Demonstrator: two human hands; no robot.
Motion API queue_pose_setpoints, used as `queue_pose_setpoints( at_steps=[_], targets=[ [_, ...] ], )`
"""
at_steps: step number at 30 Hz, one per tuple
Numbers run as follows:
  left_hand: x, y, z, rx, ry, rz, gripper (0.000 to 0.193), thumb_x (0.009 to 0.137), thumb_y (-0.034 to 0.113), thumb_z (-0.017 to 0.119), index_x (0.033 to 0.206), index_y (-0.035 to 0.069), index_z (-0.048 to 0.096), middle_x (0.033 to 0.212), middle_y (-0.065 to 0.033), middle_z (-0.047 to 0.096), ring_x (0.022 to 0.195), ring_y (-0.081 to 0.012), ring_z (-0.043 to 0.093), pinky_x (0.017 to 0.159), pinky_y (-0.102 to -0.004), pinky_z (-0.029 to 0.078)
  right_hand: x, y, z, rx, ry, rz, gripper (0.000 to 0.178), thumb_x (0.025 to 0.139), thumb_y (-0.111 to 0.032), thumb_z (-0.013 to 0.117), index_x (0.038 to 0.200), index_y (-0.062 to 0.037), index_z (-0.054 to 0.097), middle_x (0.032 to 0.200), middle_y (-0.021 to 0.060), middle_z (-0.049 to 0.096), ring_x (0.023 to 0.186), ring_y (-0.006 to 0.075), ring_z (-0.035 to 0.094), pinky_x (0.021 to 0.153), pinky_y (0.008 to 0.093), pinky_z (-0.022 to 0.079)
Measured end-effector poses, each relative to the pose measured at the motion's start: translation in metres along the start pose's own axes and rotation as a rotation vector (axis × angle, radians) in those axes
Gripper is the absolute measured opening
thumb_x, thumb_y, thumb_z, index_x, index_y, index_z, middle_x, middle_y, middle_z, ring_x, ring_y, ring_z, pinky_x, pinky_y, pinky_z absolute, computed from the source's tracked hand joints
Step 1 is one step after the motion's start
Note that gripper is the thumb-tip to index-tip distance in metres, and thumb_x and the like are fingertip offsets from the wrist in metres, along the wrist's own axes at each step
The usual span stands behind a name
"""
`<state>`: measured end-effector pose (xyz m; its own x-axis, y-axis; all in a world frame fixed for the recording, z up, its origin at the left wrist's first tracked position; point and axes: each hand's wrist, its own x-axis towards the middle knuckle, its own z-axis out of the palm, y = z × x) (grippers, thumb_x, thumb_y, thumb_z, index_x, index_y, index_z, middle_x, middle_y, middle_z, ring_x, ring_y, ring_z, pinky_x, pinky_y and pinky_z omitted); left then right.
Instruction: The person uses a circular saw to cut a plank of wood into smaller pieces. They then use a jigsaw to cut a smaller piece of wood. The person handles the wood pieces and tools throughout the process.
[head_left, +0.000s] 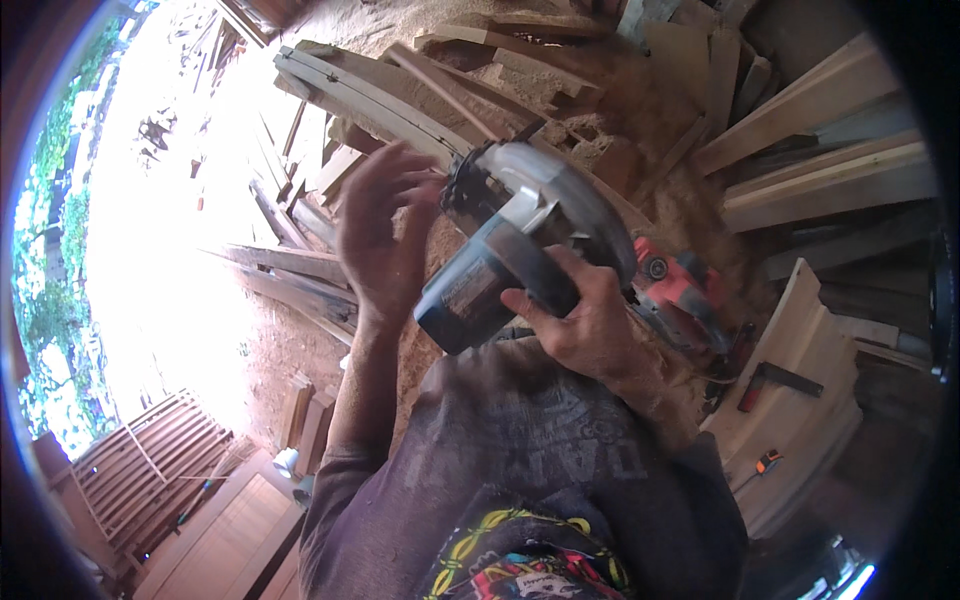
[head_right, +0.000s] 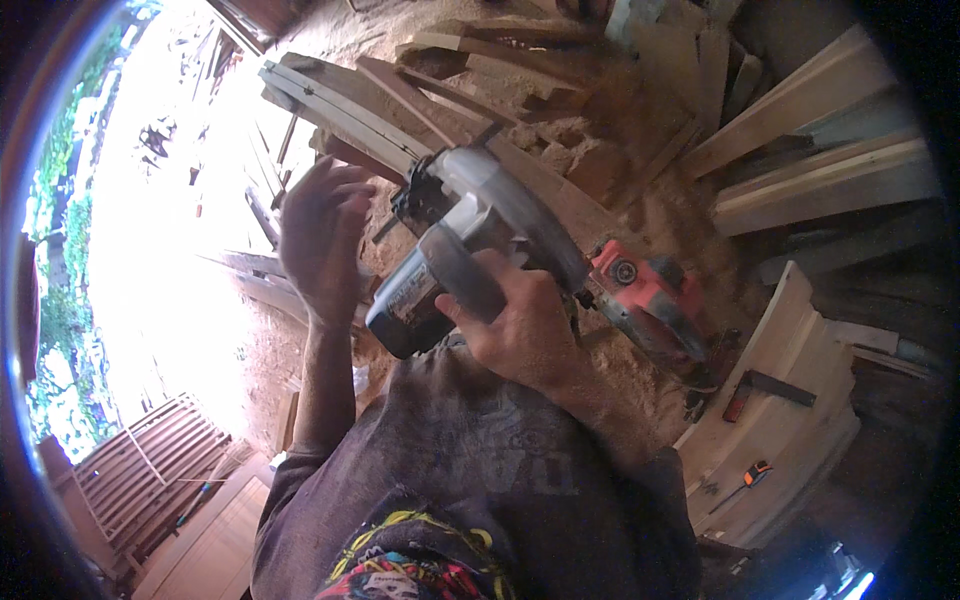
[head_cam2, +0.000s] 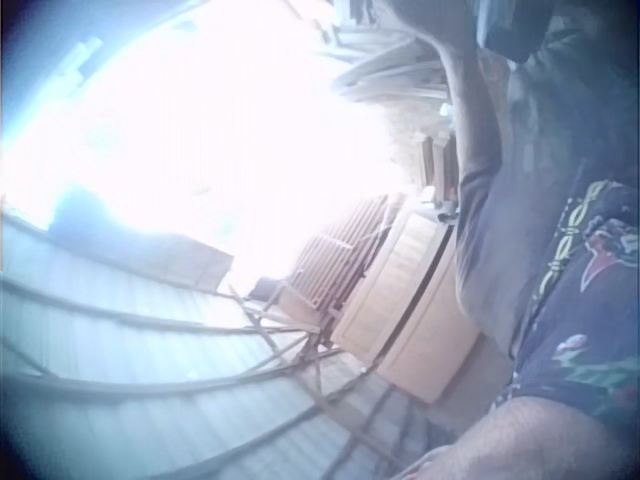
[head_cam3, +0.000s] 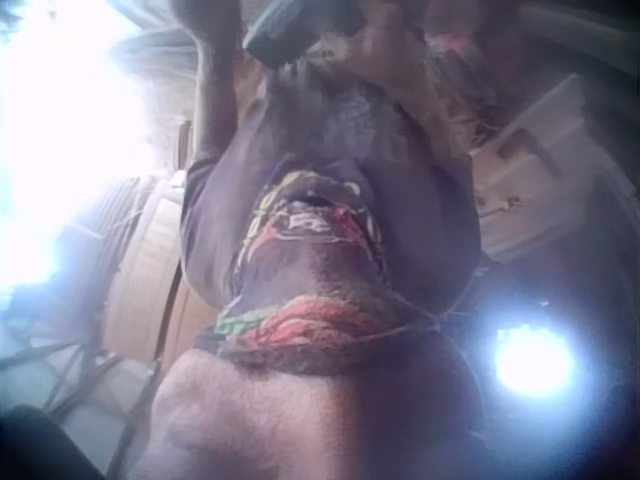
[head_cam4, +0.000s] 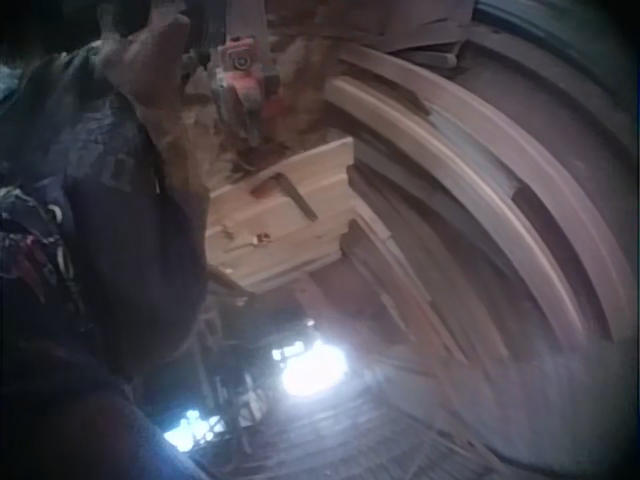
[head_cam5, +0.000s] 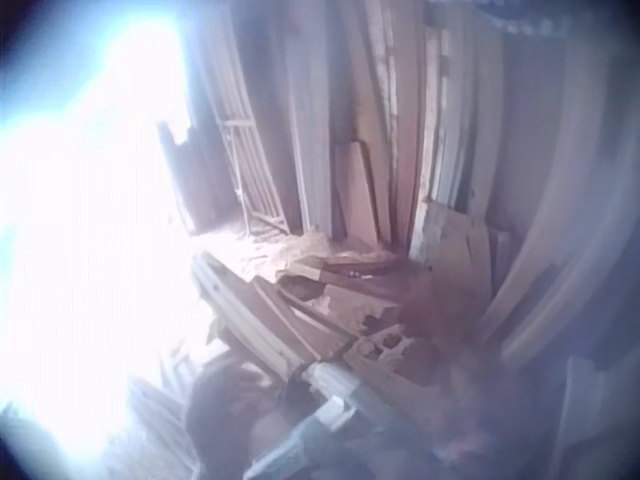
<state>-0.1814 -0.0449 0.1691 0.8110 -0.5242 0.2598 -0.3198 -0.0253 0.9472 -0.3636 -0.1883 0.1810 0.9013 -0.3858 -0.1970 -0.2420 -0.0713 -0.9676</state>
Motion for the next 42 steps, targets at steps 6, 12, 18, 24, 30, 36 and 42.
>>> queue_pose_setpoints(
  at_steps=[6,12,18,24,30,36,42],
  targets=[
    [0.027,0.027,0.079,0.315,-0.670,0.320,0.044,0.094,0.015,0.081,0.135,0.007,0.068,0.133,-0.0083,0.073,0.121,-0.0297,0.072,0.106,-0.0473,0.056,0.004,0.033,0.022,-0.146,0.065,-0.337,0.035,0.094,-0.025,0.083,0.118,-0.0025,0.072,0.102,0.0230,0.077,0.102,0.0388,0.077,0.088,0.0497,0.059],
    [0.037,0.021,0.145,0.442,-1.444,0.324,0.040,0.090,0.027,0.081,0.126,0.010,0.075,0.125,-0.0119,0.076,0.128,-0.0297,0.069,0.103,-0.0516,0.054,-0.010,0.064,0.021,-0.569,-0.133,-0.408,0.039,0.097,-0.038,0.080,0.114,-0.0033,0.077,0.108,0.0234,0.077,0.106,0.0416,0.075,0.094,0.0498,0.058],
    [0.044,0.010,0.164,0.622,-1.647,0.247,0.025,0.087,0.024,0.079,0.107,0.009,0.080,0.104,-0.0116,0.080,0.106,-0.0327,0.078,0.090,-0.0464,0.060,-0.002,0.057,0.015,-0.202,-0.224,-0.073,0.044,0.095,-0.039,0.082,0.119,-0.0027,0.076,0.101,0.0212,0.077,0.101,0.0418,0.076,0.094,0.0465,0.059],
    [0.068,0.007,0.120,0.587,-1.238,0.048,0.024,0.094,0.019,0.075,0.111,0.003,0.076,0.097,-0.0158,0.078,0.095,-0.0274,0.078,0.087,-0.0401,0.061,0.018,0.057,0.017,-0.116,-0.044,-0.355,0.048,0.089,-0.028,0.083,0.127,-0.0017,0.068,0.100,0.0231,0.077,0.099,0.0437,0.076,0.088,0.0490,0.060],
    [0.065,-0.017,0.070,0.017,-0.669,-0.536,0.065,0.092,0.008,0.082,0.152,0.010,0.058,0.111,-0.0101,0.078,0.110,-0.0191,0.075,0.095,-0.0341,0.060,0.020,0.052,0.022,-0.064,-0.221,-0.041,0.035,0.081,-0.018,0.078,0.108,0.0001,0.066,0.092,0.0256,0.076,0.091,0.0458,0.076,0.086,0.0545,0.061],
    [0.072,-0.063,0.041,0.173,-0.431,-0.451,0.069,0.092,0.014,0.085,0.152,0.002,0.054,0.117,-0.0110,0.075,0.110,-0.0193,0.071,0.097,-0.0324,0.055,0.025,0.051,0.022,-0.106,-0.309,0.013,0.038,0.078,-0.018,0.080,0.107,0.0022,0.065,0.089,0.0278,0.075,0.091,0.0447,0.077,0.086,0.0531,0.063],
    [0.075,-0.103,0.022,0.321,-0.237,-0.689,0.058,0.085,0.032,0.092,0.127,-0.001,0.069,0.113,-0.0083,0.071,0.103,-0.0177,0.067,0.091,-0.0314,0.051,0.029,0.039,0.017,-0.071,-0.328,0.030,0.035,0.078,-0.014,0.079,0.106,0.0030,0.066,0.087,0.0268,0.076,0.087,0.0424,0.079,0.082,0.0521,0.065]
  ],
)
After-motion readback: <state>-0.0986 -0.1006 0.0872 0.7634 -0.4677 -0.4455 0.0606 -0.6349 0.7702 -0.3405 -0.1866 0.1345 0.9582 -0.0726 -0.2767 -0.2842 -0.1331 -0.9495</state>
